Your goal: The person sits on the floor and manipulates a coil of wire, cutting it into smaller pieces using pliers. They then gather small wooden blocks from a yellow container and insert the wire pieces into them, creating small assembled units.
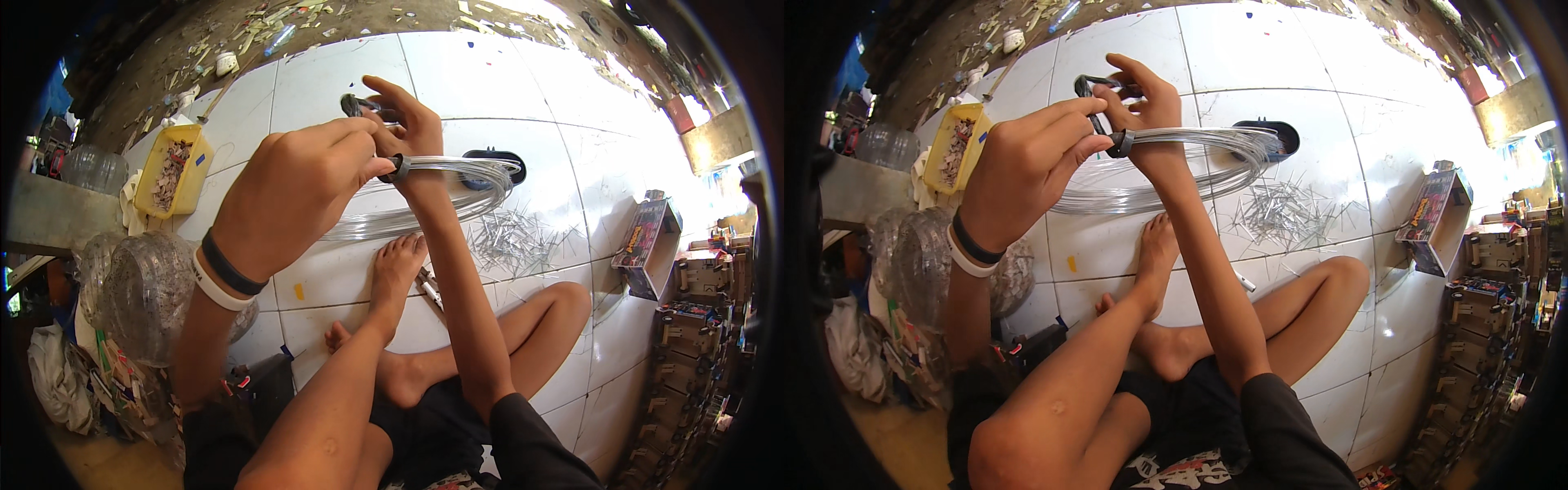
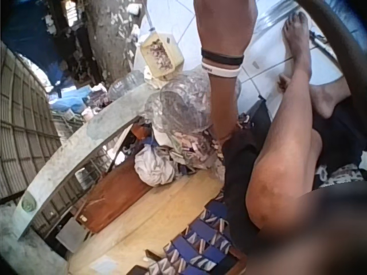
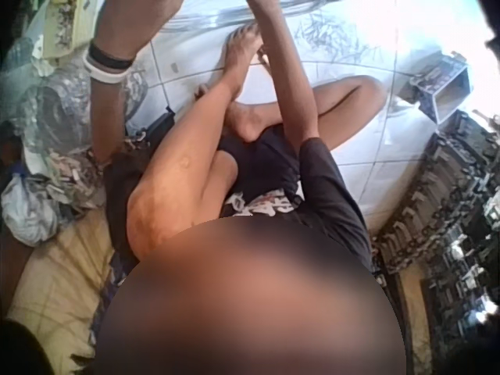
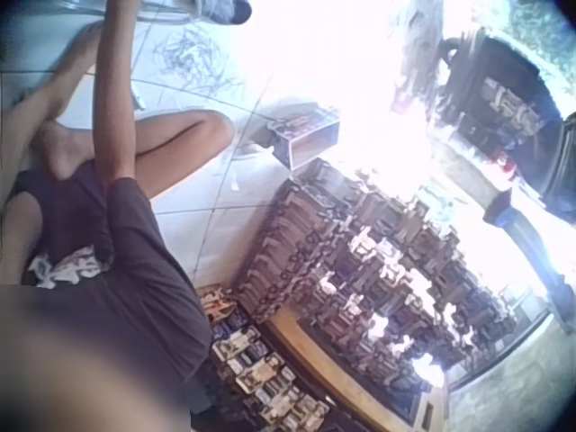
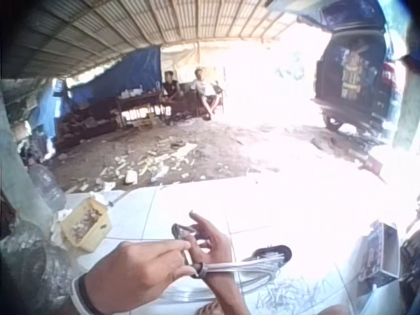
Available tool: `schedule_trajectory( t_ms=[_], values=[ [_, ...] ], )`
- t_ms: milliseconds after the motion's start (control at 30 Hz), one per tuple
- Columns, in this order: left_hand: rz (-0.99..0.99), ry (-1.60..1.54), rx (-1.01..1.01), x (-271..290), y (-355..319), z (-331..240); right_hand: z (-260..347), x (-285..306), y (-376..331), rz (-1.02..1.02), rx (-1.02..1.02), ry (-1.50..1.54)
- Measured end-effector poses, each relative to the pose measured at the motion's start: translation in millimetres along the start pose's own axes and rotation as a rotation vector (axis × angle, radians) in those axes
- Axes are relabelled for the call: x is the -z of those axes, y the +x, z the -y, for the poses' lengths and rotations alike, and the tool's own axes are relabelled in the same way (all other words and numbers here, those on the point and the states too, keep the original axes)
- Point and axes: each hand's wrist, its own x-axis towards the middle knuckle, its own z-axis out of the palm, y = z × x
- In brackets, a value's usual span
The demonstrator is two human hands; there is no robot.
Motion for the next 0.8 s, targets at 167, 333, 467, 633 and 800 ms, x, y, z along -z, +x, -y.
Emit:
schedule_trajectory(
  t_ms=[167, 333, 467, 633, 800],
  values=[
    [-0.083, -0.077, 0.052, -12, -6, -2, -4, 11, -52, -0.173, 0.105, -0.344],
    [-0.097, -0.022, 0.017, -12, -13, -7, 81, 66, -106, 0.277, -0.223, -0.426],
    [-0.107, 0.003, -0.085, -14, -13, -13, 124, 80, -90, 0.041, 0.125, -0.556],
    [-0.190, 0.013, -0.143, -20, -7, -16, 108, 69, -33, 0.497, 0.003, -0.307],
    [-0.393, -0.010, -0.114, -23, -10, -16, 104, 62, -32, 0.271, 0.074, 0.002]
  ],
)
